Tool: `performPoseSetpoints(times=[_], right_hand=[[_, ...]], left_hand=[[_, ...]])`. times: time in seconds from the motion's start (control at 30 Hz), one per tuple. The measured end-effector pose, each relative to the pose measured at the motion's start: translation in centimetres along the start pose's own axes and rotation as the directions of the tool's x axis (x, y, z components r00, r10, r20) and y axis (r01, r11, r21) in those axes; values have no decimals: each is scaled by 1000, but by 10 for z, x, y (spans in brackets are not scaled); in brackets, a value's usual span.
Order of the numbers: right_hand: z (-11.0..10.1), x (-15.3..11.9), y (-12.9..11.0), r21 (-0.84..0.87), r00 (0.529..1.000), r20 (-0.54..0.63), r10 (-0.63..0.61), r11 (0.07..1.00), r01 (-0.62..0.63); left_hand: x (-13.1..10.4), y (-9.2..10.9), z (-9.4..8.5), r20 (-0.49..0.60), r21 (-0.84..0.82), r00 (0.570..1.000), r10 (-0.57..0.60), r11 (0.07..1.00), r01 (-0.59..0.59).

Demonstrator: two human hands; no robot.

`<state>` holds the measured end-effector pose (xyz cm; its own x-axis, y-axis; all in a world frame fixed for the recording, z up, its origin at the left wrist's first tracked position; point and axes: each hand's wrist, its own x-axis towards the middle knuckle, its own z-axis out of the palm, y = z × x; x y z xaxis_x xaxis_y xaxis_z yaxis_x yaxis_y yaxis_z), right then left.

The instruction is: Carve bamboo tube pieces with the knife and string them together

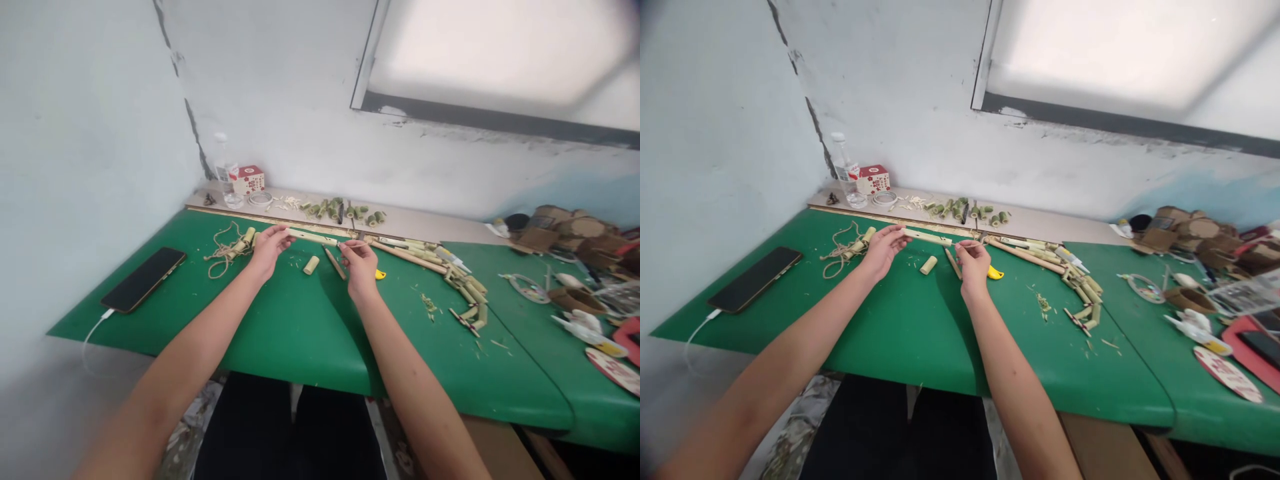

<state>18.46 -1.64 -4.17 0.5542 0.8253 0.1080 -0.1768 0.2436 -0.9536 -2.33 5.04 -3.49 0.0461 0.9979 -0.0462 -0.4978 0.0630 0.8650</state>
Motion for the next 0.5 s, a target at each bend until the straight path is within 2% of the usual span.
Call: performPoseSetpoints(times=[0.33, 0.5], right_hand=[[2, -1, 3, -3, 999, 40, 9, 1000, -9], [3, -2, 2, 35, 993, 53, 102, 994, -104]], left_hand=[[-2, 0, 3, -5, 5, 1000, -11, 1000, 11], [-3, 2, 2, -23, -21, 999, -23, 1000, 22]])
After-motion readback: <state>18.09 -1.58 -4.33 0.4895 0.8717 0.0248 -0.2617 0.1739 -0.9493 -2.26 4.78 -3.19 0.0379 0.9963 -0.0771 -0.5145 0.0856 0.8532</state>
